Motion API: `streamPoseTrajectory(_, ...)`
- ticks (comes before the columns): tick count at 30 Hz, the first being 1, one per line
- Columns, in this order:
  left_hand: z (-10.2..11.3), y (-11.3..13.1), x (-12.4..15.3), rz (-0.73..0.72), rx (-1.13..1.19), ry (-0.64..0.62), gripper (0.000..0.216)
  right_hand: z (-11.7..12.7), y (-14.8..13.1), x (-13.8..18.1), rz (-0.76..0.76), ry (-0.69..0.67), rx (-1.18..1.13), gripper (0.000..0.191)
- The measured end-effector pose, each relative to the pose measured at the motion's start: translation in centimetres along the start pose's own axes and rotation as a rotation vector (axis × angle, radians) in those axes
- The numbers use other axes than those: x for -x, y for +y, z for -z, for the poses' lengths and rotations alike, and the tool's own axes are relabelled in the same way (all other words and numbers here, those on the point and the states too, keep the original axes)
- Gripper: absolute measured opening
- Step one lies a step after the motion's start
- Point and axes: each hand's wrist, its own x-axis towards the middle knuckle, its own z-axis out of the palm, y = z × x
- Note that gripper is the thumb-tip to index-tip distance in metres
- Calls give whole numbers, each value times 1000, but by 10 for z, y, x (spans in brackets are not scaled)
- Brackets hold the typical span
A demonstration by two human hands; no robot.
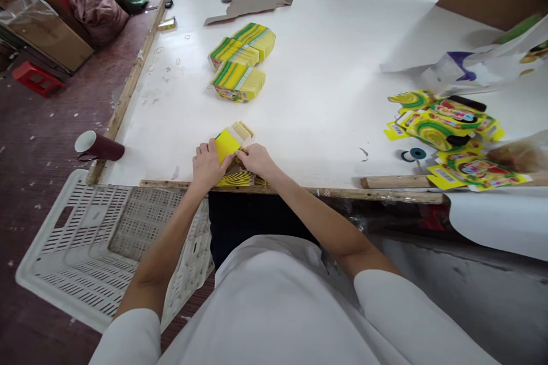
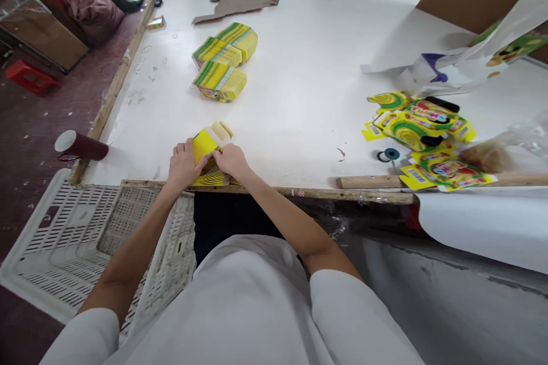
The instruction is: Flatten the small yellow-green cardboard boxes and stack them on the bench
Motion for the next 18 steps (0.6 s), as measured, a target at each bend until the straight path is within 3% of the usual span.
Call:
streamPoseTrajectory(5, 0, 0, 0, 15, 14, 4, 69, 2, 0, -1, 14, -32, -44, 36)
streamPoseTrajectory(9, 1, 0, 0, 42, 48, 11, 69, 10, 20, 1, 63, 47, -22, 27)
streamPoseTrajectory(12, 1, -1, -1, 58, 88, 3, 67, 18, 39, 9, 139, 58, -31, 31)
streamPoseTrajectory(14, 1, -1, -2, 61, 110, -5, 69, 28, 49, 15, 204, -33, -47, 28)
streamPoseTrajectory(18, -1, -3, -4, 65, 120, -11, 71, 49, 59, 23, 352, -375, -85, 18)
